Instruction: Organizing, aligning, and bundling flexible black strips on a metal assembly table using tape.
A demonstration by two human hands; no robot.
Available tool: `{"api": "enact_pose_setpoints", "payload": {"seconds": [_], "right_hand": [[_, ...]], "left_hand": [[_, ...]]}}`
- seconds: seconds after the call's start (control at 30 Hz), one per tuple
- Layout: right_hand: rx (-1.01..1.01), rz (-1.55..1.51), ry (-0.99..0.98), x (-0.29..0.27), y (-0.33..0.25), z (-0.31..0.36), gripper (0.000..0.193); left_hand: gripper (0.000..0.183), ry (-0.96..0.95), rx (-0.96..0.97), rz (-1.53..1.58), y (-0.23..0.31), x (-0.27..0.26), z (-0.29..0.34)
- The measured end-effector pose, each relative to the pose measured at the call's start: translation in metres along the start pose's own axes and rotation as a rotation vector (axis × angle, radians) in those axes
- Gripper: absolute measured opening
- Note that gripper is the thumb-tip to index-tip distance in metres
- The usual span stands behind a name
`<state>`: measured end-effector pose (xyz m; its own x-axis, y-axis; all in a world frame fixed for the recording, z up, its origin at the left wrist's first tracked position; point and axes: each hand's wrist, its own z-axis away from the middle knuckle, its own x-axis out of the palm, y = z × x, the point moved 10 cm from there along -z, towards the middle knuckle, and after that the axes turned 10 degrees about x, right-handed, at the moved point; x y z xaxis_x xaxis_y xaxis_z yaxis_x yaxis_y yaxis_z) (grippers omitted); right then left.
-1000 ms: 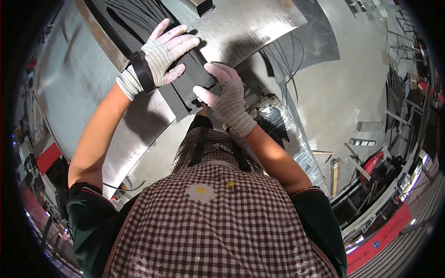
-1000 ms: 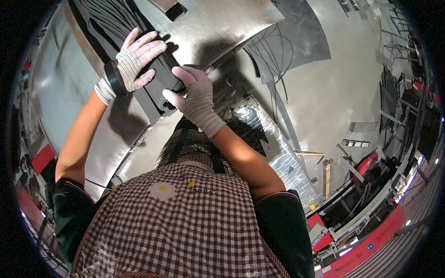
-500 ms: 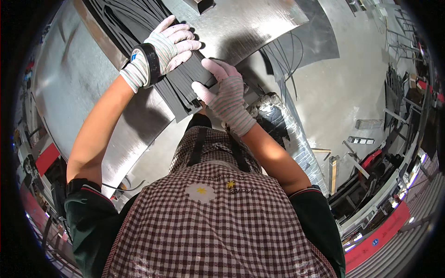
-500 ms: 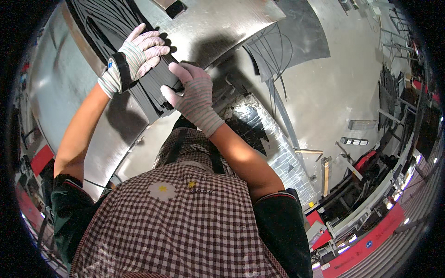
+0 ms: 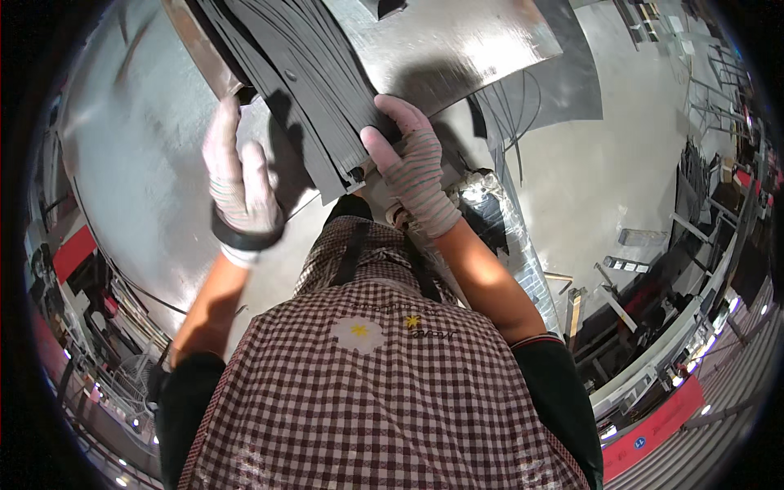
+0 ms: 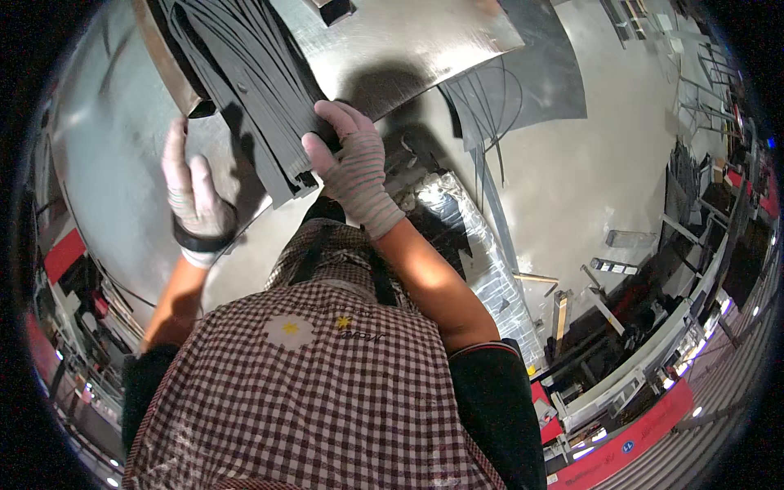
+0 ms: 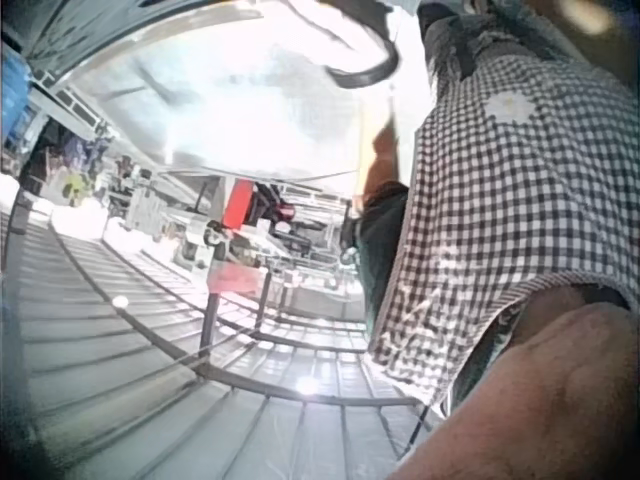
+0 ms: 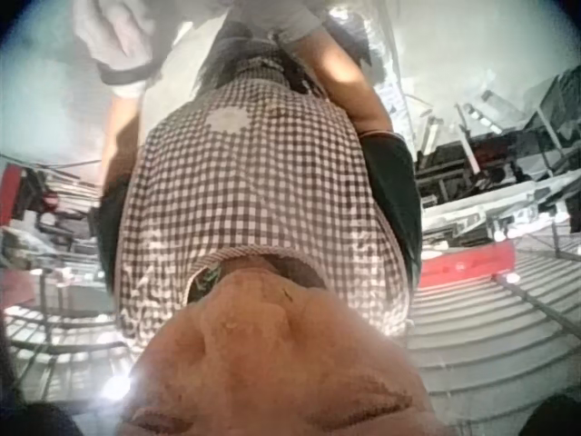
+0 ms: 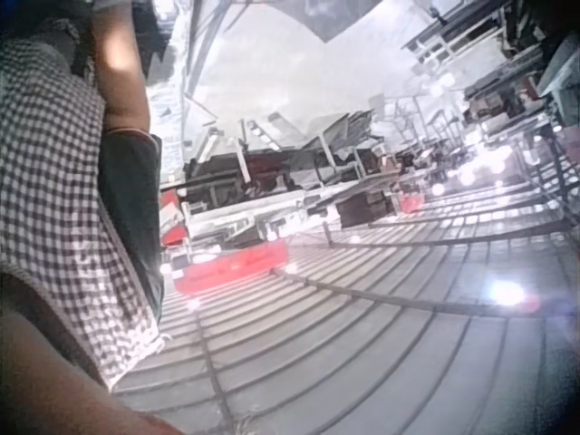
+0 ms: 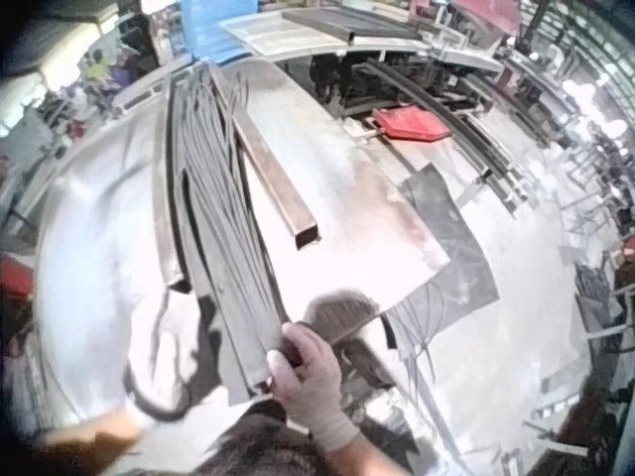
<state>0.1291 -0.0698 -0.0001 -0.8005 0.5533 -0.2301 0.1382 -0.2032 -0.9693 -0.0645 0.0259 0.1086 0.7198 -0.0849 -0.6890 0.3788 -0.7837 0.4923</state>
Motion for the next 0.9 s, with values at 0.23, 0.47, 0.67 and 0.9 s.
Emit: {"api": "enact_pose_setpoints", "payload": {"seconds": [0.23,0.47,0.67,0.9], "right_hand": [[0.026,0.022,-0.051,0.01,-0.005,0.005,0.051],[0.295,-0.124,-0.118,0.015,-0.006,0.018,0.05],[0.27,-0.133,-0.136,0.013,-0.01,0.017,0.051],[0.225,-0.174,-0.127,0.014,-0.016,0.017,0.051]], "left_hand": [[0.055,0.203,-0.957,1.002,-0.016,0.114,0.138],[0.053,0.169,-0.956,1.043,-0.003,0.089,0.123],[0.041,0.017,-0.257,0.203,0.008,0.009,0.083],[0.039,-0.127,0.205,-0.096,0.026,-0.003,0.036]]}}
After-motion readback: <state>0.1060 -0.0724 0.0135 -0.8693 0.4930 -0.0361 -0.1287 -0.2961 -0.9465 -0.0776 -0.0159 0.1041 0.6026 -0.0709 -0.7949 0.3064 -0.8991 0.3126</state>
